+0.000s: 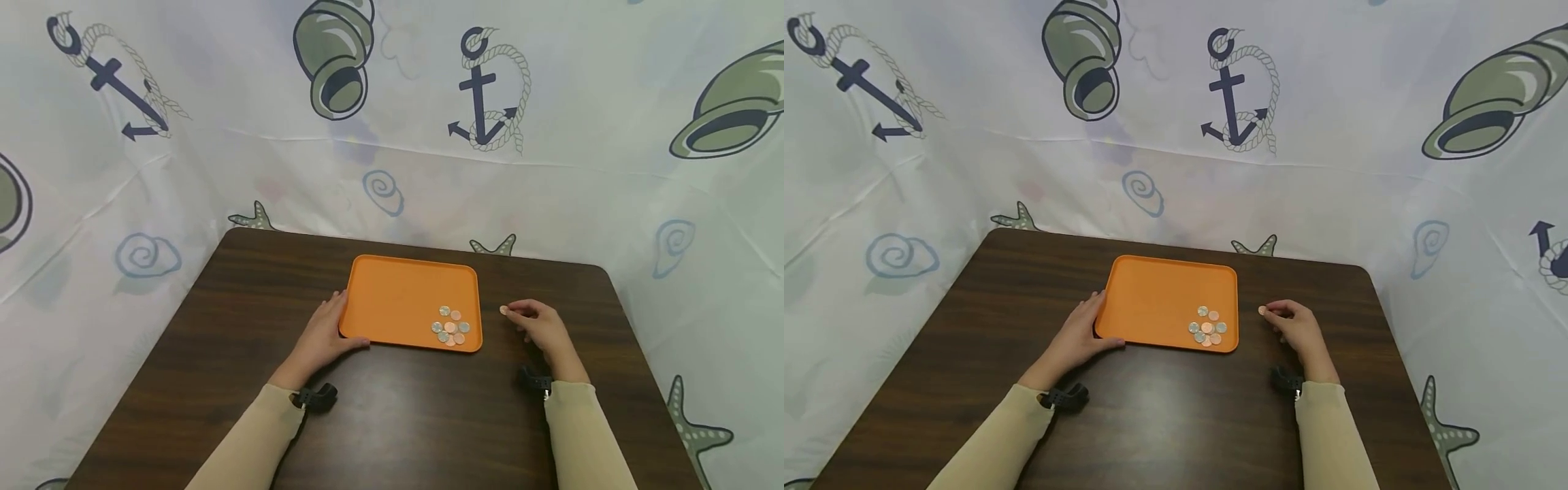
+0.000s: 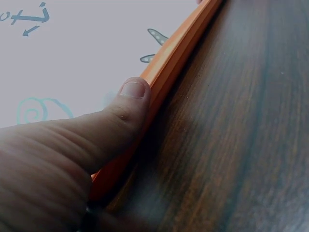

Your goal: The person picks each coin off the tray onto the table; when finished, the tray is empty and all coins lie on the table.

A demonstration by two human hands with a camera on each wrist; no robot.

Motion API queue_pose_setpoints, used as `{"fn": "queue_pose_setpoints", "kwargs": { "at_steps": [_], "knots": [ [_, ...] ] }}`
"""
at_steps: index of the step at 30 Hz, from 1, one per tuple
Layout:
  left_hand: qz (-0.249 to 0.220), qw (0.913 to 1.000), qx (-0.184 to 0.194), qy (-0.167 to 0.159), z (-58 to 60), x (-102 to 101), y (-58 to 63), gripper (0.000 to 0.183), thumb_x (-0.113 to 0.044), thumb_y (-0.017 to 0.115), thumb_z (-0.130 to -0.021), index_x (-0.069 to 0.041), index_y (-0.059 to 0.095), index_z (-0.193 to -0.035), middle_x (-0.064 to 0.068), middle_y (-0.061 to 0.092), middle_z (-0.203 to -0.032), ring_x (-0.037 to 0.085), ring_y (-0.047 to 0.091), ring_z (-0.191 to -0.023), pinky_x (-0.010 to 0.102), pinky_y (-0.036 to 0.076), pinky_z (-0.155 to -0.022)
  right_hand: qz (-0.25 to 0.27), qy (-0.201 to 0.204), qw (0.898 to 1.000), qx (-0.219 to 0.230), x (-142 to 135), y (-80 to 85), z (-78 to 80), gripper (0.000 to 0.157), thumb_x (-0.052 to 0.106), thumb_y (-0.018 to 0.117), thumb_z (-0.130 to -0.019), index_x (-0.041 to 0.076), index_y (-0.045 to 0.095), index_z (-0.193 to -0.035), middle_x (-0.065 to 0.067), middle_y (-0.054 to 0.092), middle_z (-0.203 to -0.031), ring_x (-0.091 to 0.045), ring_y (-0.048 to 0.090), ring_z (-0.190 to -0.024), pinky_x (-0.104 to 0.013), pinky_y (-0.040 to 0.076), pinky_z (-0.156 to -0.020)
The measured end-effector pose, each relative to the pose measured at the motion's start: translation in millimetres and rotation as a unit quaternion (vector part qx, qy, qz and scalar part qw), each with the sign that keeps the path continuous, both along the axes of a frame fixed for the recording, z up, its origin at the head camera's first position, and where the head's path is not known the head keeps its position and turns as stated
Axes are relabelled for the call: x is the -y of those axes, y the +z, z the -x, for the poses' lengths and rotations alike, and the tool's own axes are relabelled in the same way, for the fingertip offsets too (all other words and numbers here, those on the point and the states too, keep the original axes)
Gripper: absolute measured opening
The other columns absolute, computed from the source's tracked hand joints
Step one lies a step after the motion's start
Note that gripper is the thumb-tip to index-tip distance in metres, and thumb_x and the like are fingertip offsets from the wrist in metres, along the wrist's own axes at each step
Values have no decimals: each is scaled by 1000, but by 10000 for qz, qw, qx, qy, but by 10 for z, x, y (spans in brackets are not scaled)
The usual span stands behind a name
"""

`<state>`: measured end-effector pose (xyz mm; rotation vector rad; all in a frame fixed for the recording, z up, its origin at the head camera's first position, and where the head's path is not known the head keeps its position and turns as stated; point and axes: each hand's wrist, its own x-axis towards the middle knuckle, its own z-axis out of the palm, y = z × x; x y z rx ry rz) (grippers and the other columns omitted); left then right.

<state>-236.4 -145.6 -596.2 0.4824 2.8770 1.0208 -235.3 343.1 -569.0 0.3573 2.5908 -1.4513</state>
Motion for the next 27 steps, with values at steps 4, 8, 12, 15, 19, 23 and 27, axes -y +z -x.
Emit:
{"fn": "queue_pose_setpoints", "kwargs": {
  "at_steps": [4, 8, 12, 15, 19, 23, 27],
  "knots": [
    [-55, 10000, 34, -46, -1, -26, 19, 127, -61, 90, -85, -7, 19, -176, 15, 27, -181, 34, 18, -171, 59, 13, -140, -248, 324, 9988, -266, 98, 148, -142, 41, 37, 76, -105, 9, 73, -134, -15, 70, -127, -24, 64, -98, -26, 61, -77],
    [33, 10000, 16, -26, 7, -40, 40, 128, -62, 89, -85, -6, 19, -175, 16, 25, -182, 34, 18, -171, 59, 13, -140, -424, 569, 9958, -583, 299, 284, -237, 29, 28, 75, -106, 9, 75, -128, -15, 73, -114, -25, 67, -92, -28, 63, -75],
    [25, 10000, -15, -21, 23, -41, 50, 128, -61, 90, -84, -4, 19, -175, 16, 24, -182, 32, 18, -171, 58, 12, -140, -759, 938, 9899, -738, 540, 380, -245, 24, 21, 76, -105, 10, 76, -126, -10, 76, -108, -26, 69, -88, -33, 62, -75],
    [9, 10000, -69, -24, 32, -40, 33, 128, -61, 90, -84, -4, 20, -175, 16, 25, -181, 32, 18, -171, 58, 12, -140, -1170, 1256, 9815, -852, 690, 408, -209, 24, 17, 78, -103, 10, 78, -125, -7, 77, -107, -24, 69, -92, -37, 61, -79],
    [8, 9999, -143, -68, 35, -47, 17, 127, -62, 88, -85, -4, 20, -175, 15, 26, -181, 33, 19, -171, 58, 14, -140, -1722, 1543, 9682, -953, 829, 390, -142, 22, 15, 82, -99, 10, 80, -120, -5, 77, -104, -23, 67, -93, -40, 61, -83],
    [29, 9999, -109, -70, 24, -31, 9, 126, -64, 87, -86, -5, 20, -175, 15, 25, -182, 31, 18, -171, 57, 13, -140, -2028, 1668, 9608, -891, 924, 331, -113, 18, 15, 83, -97, 11, 82, -115, -5, 76, -103, -21, 66, -91, -44, 63, -86],
    [86, 9999, -78, -58, 11, -23, -10, 126, -64, 87, -86, -5, 20, -175, 15, 25, -181, 32, 18, -171, 58, 13, -140, -2124, 1709, 9591, -757, 955, 260, -126, 18, 16, 85, -96, 12, 82, -114, -6, 74, -104, -21, 66, -92, -47, 64, -90]
  ]
}}
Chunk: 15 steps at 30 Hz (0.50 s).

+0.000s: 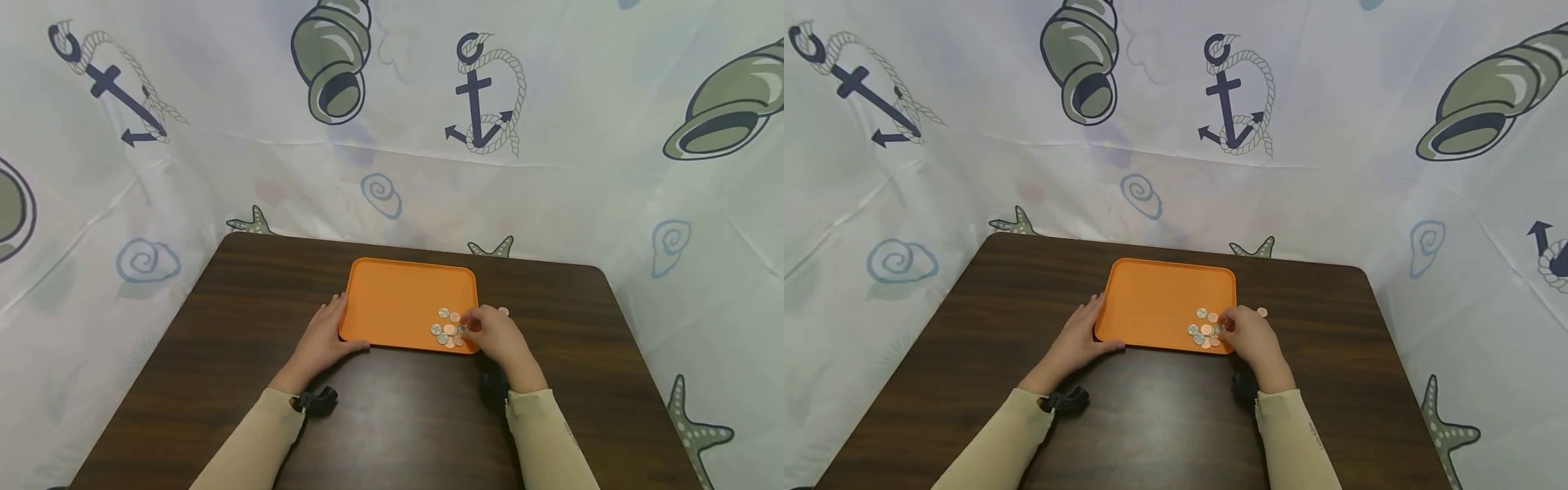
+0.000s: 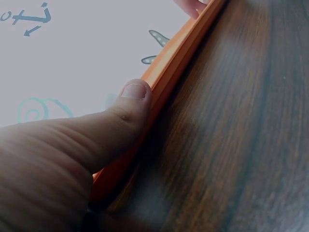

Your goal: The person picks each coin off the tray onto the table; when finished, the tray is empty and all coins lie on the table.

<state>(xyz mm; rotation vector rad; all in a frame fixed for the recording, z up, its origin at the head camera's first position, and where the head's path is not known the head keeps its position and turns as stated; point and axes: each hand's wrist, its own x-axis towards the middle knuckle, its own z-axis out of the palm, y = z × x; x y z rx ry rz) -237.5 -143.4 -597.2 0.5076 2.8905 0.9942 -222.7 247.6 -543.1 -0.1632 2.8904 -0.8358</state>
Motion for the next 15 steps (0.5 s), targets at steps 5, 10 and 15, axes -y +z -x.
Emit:
{"fn": "queue_pose_setpoints", "kwargs": {
  "at_steps": [5, 10, 15],
  "knots": [
    [-31, 10000, 9, -5, -4, -11, 4, 127, -65, 86, -86, -6, 19, -175, 14, 24, -182, 30, 17, -172, 56, 12, -141, -64, -12, 9999, -77, 11, -33, 3, 19, 17, 86, -96, 15, 82, -114, -5, 73, -103, -21, 68, -91, -44, 65, -86],
    [-25, 10000, 8, -61, -1, -12, -4, 127, -68, 84, -86, -6, 18, -175, 13, 23, -182, 30, 16, -172, 56, 12, -141, -97, -101, 9999, -59, 14, -23, -6, 14, 15, 85, -96, 14, 80, -109, -5, 74, -99, -21, 64, -84, -40, 62, -79],
    [-9, 10000, 51, 1, -14, 18, -17, 126, -66, 85, -86, -7, 18, -175, 12, 22, -182, 28, 15, -172, 55, 11, -141, -146, -122, 9998, 15, 47, -2, -7, 11, 15, 85, -96, 13, 79, -104, -5, 71, -97, -21, 61, -82, -39, 60, -77]
  ]
}}
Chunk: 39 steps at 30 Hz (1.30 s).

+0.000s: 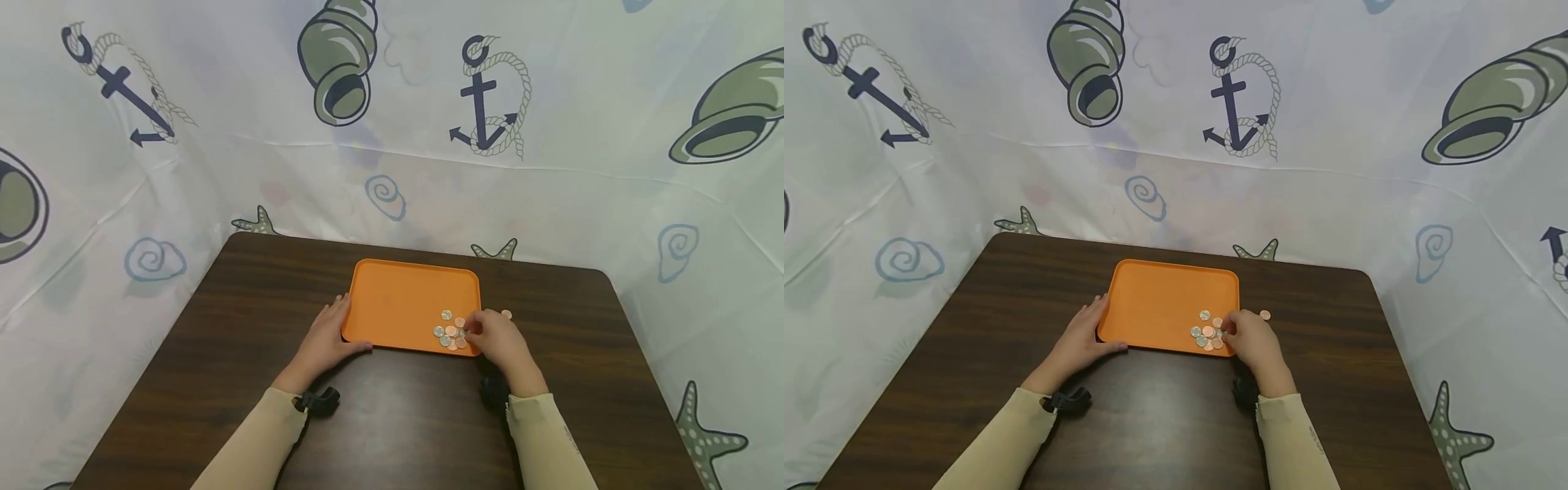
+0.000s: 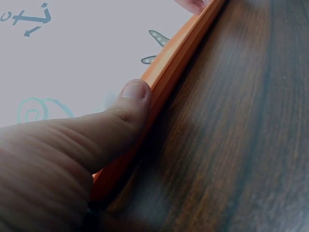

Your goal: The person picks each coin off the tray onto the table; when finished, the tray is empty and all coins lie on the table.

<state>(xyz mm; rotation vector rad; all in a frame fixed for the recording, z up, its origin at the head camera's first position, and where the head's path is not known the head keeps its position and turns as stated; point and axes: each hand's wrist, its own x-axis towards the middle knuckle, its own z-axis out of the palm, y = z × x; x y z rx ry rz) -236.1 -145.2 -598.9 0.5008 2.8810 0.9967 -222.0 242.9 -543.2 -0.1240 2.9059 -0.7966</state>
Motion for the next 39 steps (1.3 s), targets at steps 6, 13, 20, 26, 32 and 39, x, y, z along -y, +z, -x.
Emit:
{"fn": "queue_pose_setpoints", "kwargs": {
  "at_steps": [6, 13, 20, 26, 32, 39],
  "knots": [
    [54, 10000, -14, 6, 7, 14, -16, 125, -66, 84, -87, -8, 18, -176, 11, 22, -183, 27, 15, -172, 54, 10, -141, -256, -67, 9996, -45, 22, -1, 6, 12, 17, 84, -97, 11, 79, -106, -6, 68, -96, -22, 59, -81, -37, 57, -74],
    [0, 10000, 19, -16, 2, 10, 2, 126, -67, 84, -87, -8, 18, -176, 12, 23, -183, 27, 15, -172, 54, 11, -141, -233, -163, 9995, 122, 44, 4, 23, 13, 15, 81, -97, 9, 77, -107, -8, 63, -92, -22, 57, -77, -32, 50, -66],
    [15, 9999, -102, -19, -11, 4, 9, 127, -66, 86, -86, -5, 20, -175, 15, 26, -181, 30, 18, -172, 57, 13, -140, 172, -123, 9994, 269, 33, -25, 22, 15, 12, 82, -94, 10, 67, -97, -7, 59, -87, -22, 55, -75, -31, 47, -64],
    [17, 10000, -98, 1, -15, 4, 16, 125, -64, 86, -86, -5, 20, -175, 15, 26, -181, 31, 19, -171, 58, 13, -140, 575, -229, 9980, -117, -9, -34, -21, 10, 12, 77, -98, 13, 67, -98, -5, 62, -85, -22, 56, -77, -31, 47, -65],
    [11, 10000, -30, 29, -22, 11, 6, 125, -65, 86, -86, -6, 20, -175, 13, 25, -182, 29, 17, -172, 56, 12, -141, 813, -752, 9914, -697, -96, 29, -64, 4, 19, 75, -104, 16, 76, -107, -6, 71, -100, -27, 64, -91, -38, 57, -73],
    [26, 10000, -44, 23, -31, 0, 20, 128, -67, 86, -85, -5, 19, -175, 14, 25, -181, 31, 18, -171, 58, 13, -140, 991, -1247, 9822, -994, -354, 80, -91, 13, 23, 71, -107, 12, 76, -112, -12, 73, -110, -30, 66, -89, -40, 57, -75]
  ]
}}
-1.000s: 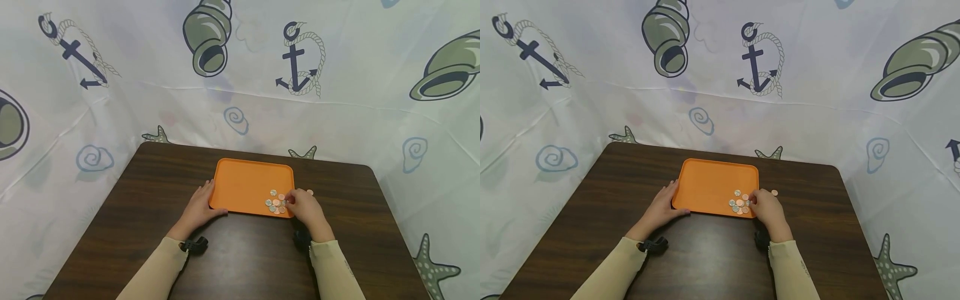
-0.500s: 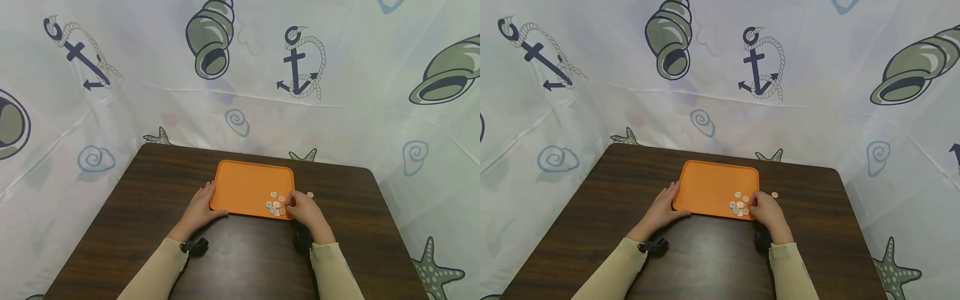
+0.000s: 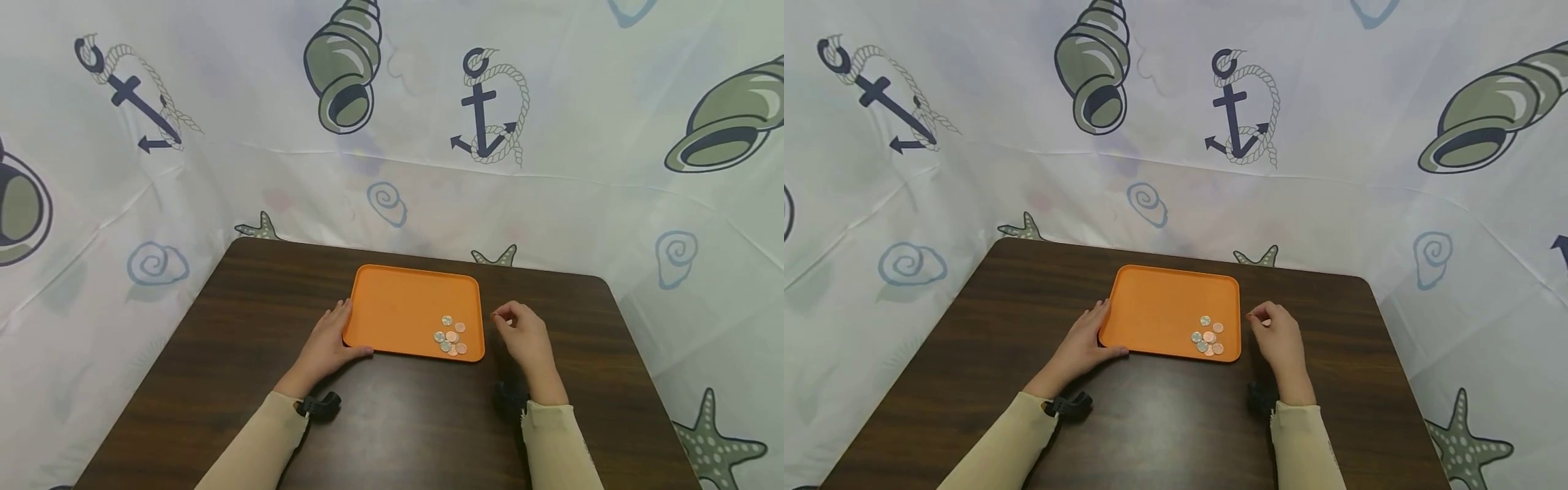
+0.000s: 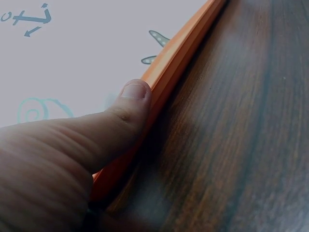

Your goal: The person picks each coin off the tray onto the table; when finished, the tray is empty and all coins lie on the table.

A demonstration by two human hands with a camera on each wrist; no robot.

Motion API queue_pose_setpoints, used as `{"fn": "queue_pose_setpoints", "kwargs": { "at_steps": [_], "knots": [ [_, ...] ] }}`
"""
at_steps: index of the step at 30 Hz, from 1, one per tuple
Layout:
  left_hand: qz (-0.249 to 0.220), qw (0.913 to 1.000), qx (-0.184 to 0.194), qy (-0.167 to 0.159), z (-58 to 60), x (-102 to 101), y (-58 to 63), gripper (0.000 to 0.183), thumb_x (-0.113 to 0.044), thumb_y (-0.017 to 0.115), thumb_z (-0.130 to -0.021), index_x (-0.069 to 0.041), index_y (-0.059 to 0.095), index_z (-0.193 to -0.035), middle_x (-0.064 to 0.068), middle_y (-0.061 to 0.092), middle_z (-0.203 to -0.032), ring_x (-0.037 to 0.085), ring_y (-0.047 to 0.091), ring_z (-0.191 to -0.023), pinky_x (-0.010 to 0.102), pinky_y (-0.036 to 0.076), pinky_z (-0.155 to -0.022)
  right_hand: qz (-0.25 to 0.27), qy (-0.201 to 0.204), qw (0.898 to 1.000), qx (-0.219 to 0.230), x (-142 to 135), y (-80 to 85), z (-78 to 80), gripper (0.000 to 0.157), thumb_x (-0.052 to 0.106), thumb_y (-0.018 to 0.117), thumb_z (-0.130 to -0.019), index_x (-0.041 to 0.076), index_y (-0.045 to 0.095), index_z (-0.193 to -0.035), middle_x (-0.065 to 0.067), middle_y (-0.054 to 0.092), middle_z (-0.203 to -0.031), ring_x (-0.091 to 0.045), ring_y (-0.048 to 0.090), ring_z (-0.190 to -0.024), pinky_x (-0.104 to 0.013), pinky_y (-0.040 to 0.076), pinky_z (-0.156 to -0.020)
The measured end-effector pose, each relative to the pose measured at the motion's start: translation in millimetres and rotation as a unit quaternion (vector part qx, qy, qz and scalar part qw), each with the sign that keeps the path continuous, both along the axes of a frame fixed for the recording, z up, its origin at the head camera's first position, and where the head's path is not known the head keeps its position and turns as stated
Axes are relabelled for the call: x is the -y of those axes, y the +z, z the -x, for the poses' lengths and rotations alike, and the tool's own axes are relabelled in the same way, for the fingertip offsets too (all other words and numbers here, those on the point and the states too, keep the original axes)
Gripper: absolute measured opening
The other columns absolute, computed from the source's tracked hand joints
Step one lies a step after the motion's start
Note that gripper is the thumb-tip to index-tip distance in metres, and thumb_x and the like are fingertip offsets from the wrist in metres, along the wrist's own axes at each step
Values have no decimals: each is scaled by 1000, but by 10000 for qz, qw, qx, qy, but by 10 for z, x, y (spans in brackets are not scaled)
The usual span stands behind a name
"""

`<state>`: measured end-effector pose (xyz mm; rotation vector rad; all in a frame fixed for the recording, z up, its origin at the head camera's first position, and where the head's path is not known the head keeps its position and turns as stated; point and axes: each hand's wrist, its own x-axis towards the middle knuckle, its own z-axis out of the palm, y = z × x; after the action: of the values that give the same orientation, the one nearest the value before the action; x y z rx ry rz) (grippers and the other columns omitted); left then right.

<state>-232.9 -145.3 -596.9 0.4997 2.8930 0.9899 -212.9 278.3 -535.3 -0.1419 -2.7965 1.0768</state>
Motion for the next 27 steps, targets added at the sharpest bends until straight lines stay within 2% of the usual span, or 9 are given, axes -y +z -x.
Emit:
{"fn": "queue_pose_setpoints", "kwargs": {
  "at_steps": [3, 6, 8, 10, 14, 17, 22, 27],
  "knots": [
    [-19, 10000, 0, 16, -1, 0, 3, 128, -67, 86, -85, -6, 19, -175, 14, 25, -181, 30, 18, -172, 57, 13, -141, 197, -250, 9995, -43, -121, -9, -16, 19, 28, 73, -106, 12, 75, -117, -12, 76, -108, -26, 63, -82, -34, 50, -69],
    [13, 10000, 28, 15, -18, 3, -16, 128, -68, 85, -85, -7, 19, -175, 13, 25, -182, 29, 18, -172, 56, 13, -141, 356, -573, 9977, -5, -251, -72, -15, 23, 30, 74, -106, 11, 76, -118, -13, 78, -110, -22, 63, -83, -31, 50, -68],
    [8, 10000, 65, 24, -31, 2, -22, 128, -68, 85, -85, -7, 19, -175, 12, 25, -182, 29, 18, -172, 55, 12, -141, 738, -754, 9943, 178, -350, -129, 2, 24, 30, 73, -106, 10, 76, -120, -12, 76, -112, -21, 61, -84, -30, 50, -67],
    [38, 10000, 49, 16, -31, -3, -8, 128, -67, 85, -85, -6, 19, -175, 13, 25, -182, 30, 18, -172, 56, 13, -141, 1321, -923, 9858, 464, -460, -182, 41, 28, 30, 73, -107, 8, 75, -123, -10, 72, -110, -19, 59, -83, -29, 50, -65],
    [35, 10000, -11, 24, -29, -8, 19, 127, -66, 86, -86, -5, 19, -175, 14, 26, -181, 31, 18, -171, 57, 13, -141, 2515, -1097, 9564, 997, -680, -299, 115, 38, 32, 75, -106, 4, 71, -130, 1, 68, -100, -13, 63, -79, -27, 55, -60],
    [44, 10000, -8, 30, -38, -3, 18, 126, -65, 86, -86, -4, 20, -174, 15, 26, -181, 31, 19, -171, 57, 13, -141, 2818, -905, 9476, 1205, -804, -372, 152, 43, 34, 77, -105, 3, 69, -133, 7, 68, -96, -9, 66, -79, -23, 57, -60],
    [110, 9999, 30, 61, -53, 15, -6, 126, -64, 86, -87, -4, 20, -174, 15, 26, -181, 31, 18, -172, 57, 13, -141, 2834, -589, 9457, 1481, -878, -413, 170, 44, 35, 77, -104, 2, 68, -132, 8, 69, -96, -9, 67, -81, -23, 57, -64],
    [15, 10000, -23, 63, -36, -6, -11, 126, -65, 86, -86, -6, 20, -175, 14, 26, -181, 30, 18, -172, 56, 12, -141, 2344, -752, 9595, 1372, -838, -395, 181, 40, 33, 79, -103, 2, 72, -126, 10, 71, -85, -10, 65, -73, -26, 53, -58]
  ]
}}
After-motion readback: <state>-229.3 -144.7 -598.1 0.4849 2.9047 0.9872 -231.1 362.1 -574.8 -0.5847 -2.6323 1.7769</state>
